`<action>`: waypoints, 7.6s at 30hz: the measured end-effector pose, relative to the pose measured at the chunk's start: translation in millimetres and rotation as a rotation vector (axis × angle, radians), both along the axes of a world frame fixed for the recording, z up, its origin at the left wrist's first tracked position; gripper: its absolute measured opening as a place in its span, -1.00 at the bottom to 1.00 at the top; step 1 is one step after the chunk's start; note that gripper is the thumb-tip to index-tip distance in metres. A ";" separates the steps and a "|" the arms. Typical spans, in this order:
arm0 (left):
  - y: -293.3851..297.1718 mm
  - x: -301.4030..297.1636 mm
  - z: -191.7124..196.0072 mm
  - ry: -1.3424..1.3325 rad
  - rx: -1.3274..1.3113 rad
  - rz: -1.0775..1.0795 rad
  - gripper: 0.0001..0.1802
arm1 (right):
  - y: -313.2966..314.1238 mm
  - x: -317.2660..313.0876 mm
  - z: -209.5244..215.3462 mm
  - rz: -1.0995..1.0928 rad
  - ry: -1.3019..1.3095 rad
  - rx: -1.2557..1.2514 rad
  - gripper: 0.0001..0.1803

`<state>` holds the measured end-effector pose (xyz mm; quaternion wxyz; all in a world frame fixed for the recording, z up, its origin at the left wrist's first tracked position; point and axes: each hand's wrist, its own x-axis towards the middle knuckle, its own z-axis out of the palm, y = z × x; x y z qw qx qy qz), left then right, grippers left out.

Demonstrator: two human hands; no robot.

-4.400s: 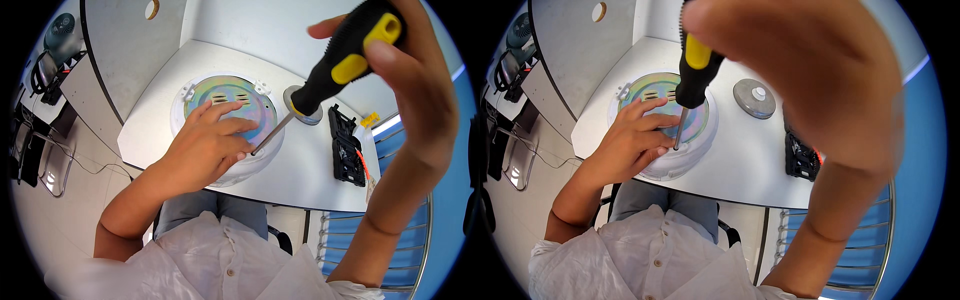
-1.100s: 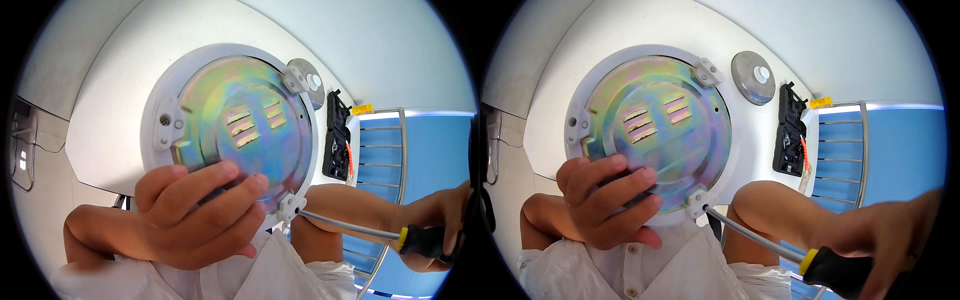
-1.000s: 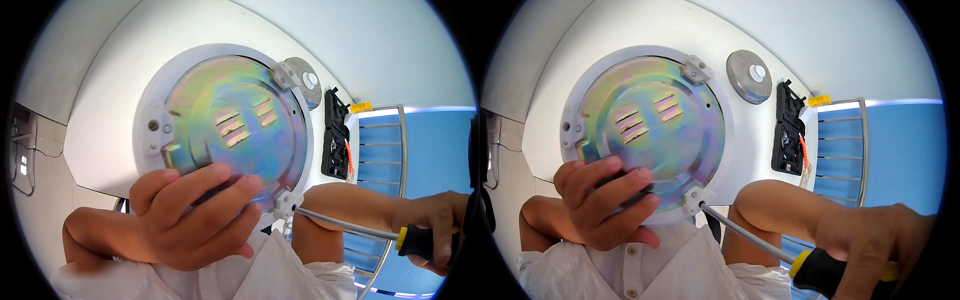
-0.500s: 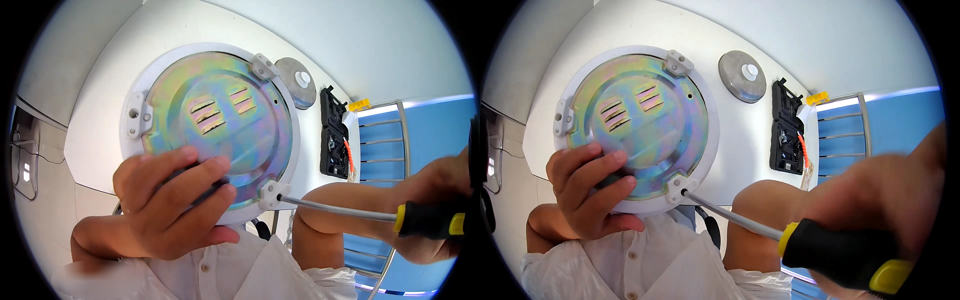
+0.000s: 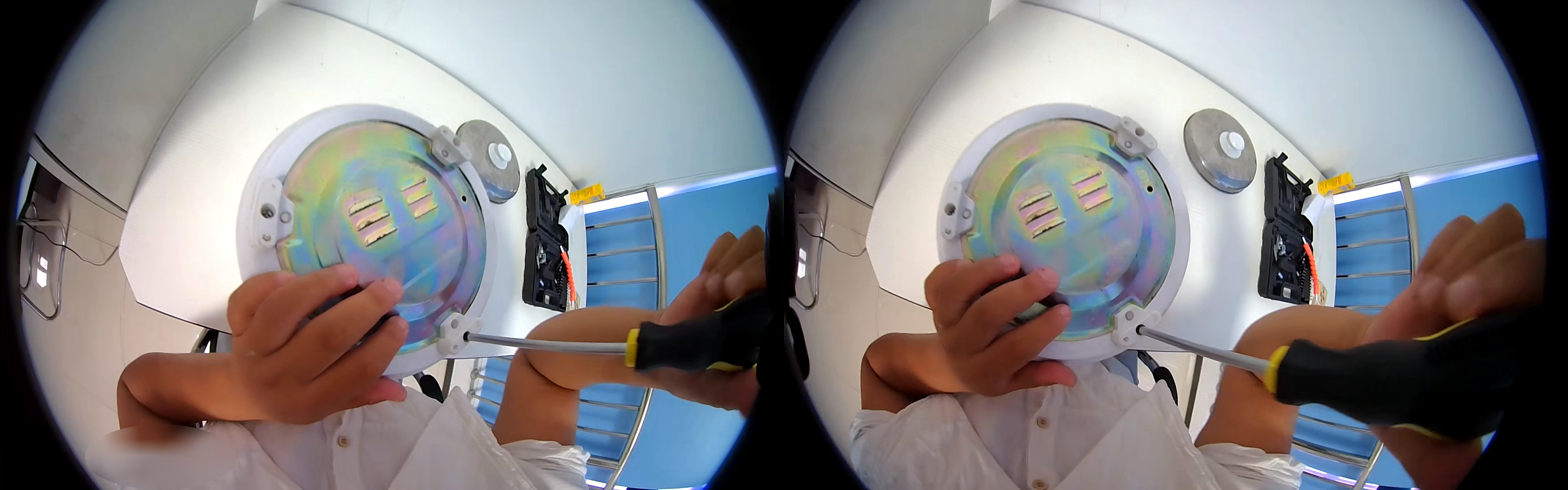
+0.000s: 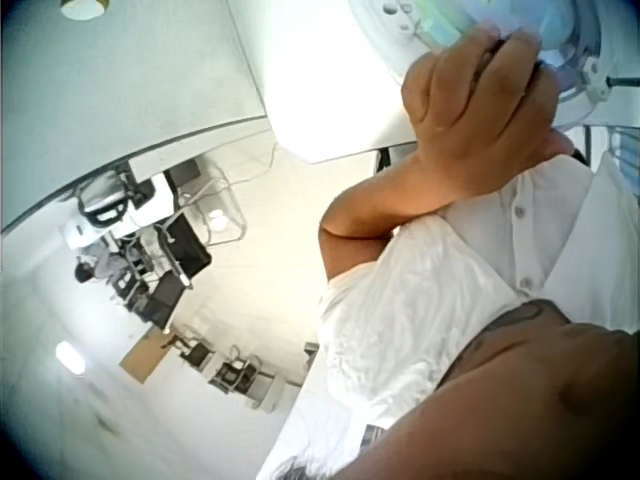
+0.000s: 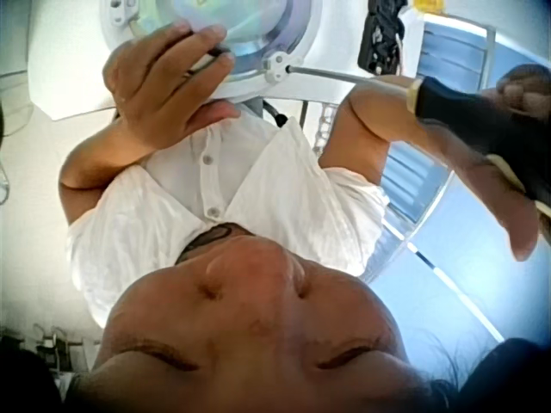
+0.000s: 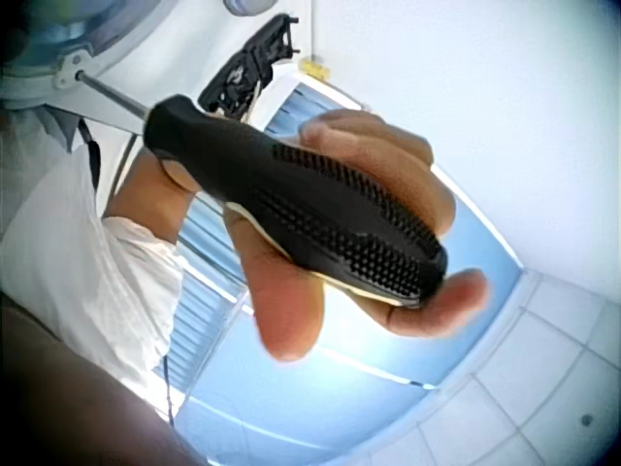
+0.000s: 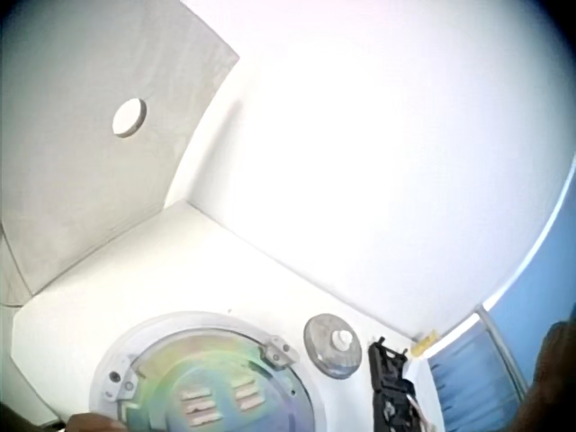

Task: The person uses a screwdriver to attach a circular metal plate to the bottom of a white appliance. They systematically tighten several screws around the perimeter of the plate. After securing the plate, the person flips the appliance upright.

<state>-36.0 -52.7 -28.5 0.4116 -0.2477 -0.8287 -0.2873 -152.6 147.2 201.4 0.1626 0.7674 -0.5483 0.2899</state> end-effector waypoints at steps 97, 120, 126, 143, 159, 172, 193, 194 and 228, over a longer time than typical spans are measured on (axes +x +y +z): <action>36.1 -3.0 54.5 -0.289 -0.190 -0.060 -0.79 | 78.3 -35.4 -68.4 0.266 -1.105 -0.462 -0.71; 33.9 3.0 53.7 -0.240 -0.087 -0.047 -0.78 | 18.6 -20.8 -22.7 0.276 -0.783 -0.021 -0.51; 35.8 3.1 52.3 -0.223 -0.075 -0.032 -0.78 | 1.7 -7.8 -34.0 0.243 -0.690 -0.147 -0.43; 75.6 -43.4 145.5 -0.543 0.818 -0.909 -0.47 | 9.7 55.4 11.2 -0.534 -0.423 -0.181 -0.56; 91.5 -40.4 166.5 -0.376 0.926 -0.965 -0.38 | 11.1 94.4 43.4 -1.128 0.166 0.137 -0.45; 82.4 -65.2 174.8 -0.798 0.683 -1.329 -0.59 | 20.0 83.9 60.9 -1.031 0.201 0.358 -0.67; 106.5 -37.0 165.5 -0.540 0.754 -0.598 -0.72 | 8.7 92.0 53.1 -1.228 0.281 0.268 -0.69; 103.5 -35.4 165.9 -0.517 0.706 -0.610 -0.73 | 10.6 97.2 53.0 -1.181 0.263 0.251 -0.69; 74.8 -96.2 152.5 -1.015 0.489 -1.806 -0.67 | 17.0 44.6 47.8 -0.556 0.013 0.198 -0.71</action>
